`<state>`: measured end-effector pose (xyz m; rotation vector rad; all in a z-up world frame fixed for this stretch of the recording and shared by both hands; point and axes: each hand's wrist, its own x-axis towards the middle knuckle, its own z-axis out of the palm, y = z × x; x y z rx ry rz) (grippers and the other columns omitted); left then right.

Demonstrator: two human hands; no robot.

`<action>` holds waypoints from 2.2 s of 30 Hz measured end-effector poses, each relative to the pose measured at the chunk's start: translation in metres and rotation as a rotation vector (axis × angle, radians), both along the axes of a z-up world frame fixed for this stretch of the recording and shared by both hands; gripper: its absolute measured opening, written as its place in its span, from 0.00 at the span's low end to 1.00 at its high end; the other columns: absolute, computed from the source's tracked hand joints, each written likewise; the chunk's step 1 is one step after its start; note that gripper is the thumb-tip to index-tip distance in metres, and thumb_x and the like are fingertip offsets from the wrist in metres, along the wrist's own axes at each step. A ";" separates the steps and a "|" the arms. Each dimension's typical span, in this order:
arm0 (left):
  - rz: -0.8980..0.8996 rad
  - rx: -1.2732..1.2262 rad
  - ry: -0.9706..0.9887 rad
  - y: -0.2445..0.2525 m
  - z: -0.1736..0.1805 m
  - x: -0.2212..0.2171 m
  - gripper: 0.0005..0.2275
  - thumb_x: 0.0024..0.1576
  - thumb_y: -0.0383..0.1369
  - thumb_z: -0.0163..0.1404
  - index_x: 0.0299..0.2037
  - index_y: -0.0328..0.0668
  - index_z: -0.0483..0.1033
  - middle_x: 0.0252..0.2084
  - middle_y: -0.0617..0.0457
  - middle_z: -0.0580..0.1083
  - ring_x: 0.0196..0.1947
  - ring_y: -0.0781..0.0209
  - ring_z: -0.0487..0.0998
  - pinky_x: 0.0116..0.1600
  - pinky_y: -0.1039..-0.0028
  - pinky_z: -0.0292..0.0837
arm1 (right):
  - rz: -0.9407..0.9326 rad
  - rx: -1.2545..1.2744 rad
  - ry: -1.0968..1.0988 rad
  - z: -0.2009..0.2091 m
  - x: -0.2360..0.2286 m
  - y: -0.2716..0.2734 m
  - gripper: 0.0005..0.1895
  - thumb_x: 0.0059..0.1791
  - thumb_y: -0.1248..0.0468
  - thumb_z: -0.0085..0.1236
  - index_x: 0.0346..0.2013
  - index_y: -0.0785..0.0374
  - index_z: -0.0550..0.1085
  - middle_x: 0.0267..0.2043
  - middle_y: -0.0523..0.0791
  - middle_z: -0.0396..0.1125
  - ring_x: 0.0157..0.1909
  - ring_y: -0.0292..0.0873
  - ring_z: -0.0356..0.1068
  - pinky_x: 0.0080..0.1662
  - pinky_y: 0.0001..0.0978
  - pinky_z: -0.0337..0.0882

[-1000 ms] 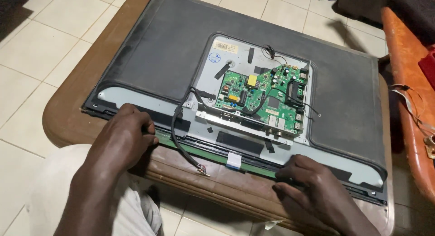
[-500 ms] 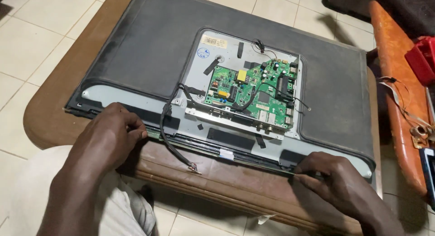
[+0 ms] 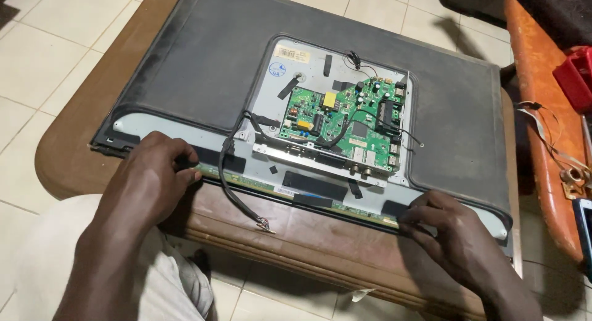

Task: Repairing a flat-screen television by disassembling the back panel and adjusting internal ribbon cables

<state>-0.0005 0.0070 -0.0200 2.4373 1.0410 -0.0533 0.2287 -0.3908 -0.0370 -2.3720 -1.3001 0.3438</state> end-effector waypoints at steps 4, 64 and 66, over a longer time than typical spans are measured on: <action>0.014 -0.041 0.023 -0.003 0.003 0.001 0.07 0.52 0.33 0.59 0.40 0.49 0.82 0.50 0.49 0.73 0.49 0.47 0.76 0.52 0.58 0.69 | 0.009 -0.076 0.003 0.000 -0.006 0.005 0.06 0.47 0.58 0.61 0.35 0.51 0.83 0.36 0.39 0.73 0.35 0.40 0.77 0.40 0.31 0.72; 0.458 -0.042 -0.035 0.161 -0.063 -0.032 0.12 0.56 0.32 0.41 0.39 0.33 0.75 0.43 0.42 0.77 0.45 0.43 0.77 0.48 0.60 0.72 | -0.249 0.058 -0.343 -0.018 0.017 -0.005 0.12 0.48 0.56 0.65 0.41 0.60 0.83 0.45 0.48 0.73 0.39 0.43 0.74 0.46 0.35 0.73; 0.490 -0.090 -0.001 0.149 -0.047 -0.029 0.18 0.57 0.34 0.40 0.51 0.29 0.77 0.55 0.36 0.76 0.53 0.37 0.76 0.51 0.57 0.73 | -0.264 0.063 -0.340 -0.018 0.017 -0.001 0.11 0.48 0.55 0.65 0.39 0.58 0.83 0.44 0.47 0.74 0.43 0.43 0.74 0.49 0.34 0.73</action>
